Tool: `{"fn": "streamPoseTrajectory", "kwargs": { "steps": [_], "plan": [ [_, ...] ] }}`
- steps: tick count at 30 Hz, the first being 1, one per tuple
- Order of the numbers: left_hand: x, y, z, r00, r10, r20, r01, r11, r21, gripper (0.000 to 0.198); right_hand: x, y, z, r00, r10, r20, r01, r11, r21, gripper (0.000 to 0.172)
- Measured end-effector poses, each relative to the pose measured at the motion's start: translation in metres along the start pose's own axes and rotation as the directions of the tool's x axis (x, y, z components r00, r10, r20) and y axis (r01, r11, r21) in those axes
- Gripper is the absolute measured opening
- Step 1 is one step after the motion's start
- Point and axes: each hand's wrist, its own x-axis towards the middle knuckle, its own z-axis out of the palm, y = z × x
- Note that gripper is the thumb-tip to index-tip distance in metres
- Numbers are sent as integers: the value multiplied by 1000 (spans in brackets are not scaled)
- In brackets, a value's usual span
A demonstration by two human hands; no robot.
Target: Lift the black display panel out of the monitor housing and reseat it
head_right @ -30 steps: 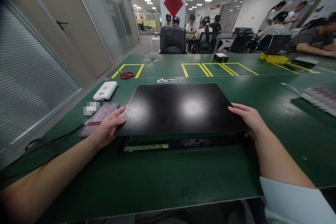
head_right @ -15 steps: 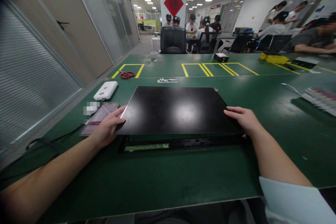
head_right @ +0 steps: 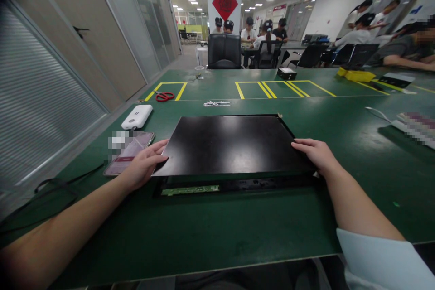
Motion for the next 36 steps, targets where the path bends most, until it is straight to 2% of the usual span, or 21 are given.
{"fn": "streamPoseTrajectory", "kwargs": {
  "steps": [4, 12, 20, 30, 36],
  "plan": [
    [1, 0, -2, 999, -4, 41, 3, 1000, 19, 59, 2, 1, -1, 1000, -2, -3, 2, 1000, -22, 22],
    [1, 0, -1, 998, -2, 57, 0, 1000, 25, 59, 3, 2, 0, 1000, -25, 2, 26, 998, -50, 17],
    [-1, 3, 2, 999, -6, 35, 5, 1000, 19, 53, 2, 1, 0, 1000, -24, -3, 24, 998, -53, 19],
    [0, 2, 1, 1000, -3, 28, 3, 1000, 17, 56, 4, 3, 0, 999, -49, -13, 48, 997, -65, 18],
    [-3, 6, 6, 1000, -5, -26, 5, 1000, 25, 56, 3, 1, 0, 997, -74, -10, 72, 992, -101, 15]
  ]
}}
